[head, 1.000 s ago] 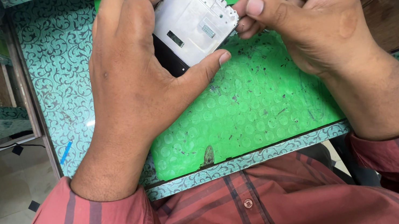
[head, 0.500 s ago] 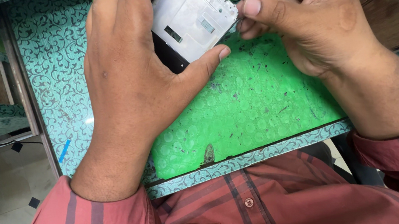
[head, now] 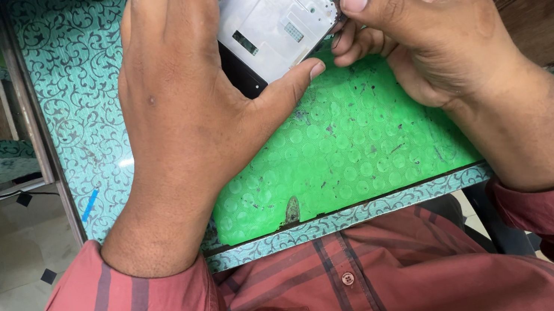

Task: The person fits a small metal bracket onto the edge of a disassembled smartphone frame, pressing and aligning it by hand. They then pick up a screwdriver, place it on the work mat, and continue pressing the bracket and frame edges together to seat the part.

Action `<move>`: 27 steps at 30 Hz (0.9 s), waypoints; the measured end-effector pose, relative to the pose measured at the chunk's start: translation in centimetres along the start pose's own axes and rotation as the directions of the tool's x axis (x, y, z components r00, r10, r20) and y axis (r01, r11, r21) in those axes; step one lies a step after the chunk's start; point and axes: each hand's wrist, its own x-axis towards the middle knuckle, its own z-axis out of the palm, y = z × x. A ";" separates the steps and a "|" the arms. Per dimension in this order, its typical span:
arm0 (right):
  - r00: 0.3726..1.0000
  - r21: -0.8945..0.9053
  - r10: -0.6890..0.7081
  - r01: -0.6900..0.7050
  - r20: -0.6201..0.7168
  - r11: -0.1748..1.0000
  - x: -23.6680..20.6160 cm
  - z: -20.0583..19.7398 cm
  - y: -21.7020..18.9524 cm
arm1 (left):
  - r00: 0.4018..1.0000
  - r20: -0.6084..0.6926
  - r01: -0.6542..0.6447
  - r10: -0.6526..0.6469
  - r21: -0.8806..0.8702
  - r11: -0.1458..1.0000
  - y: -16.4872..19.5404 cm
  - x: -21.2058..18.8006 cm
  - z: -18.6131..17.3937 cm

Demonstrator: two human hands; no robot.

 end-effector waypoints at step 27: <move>0.992 -0.002 0.060 -0.060 -0.115 0.998 -1.0 0.4 3.5 | 1.000 0.003 -0.020 0.020 0.092 0.996 -1.2 -3.5 1.3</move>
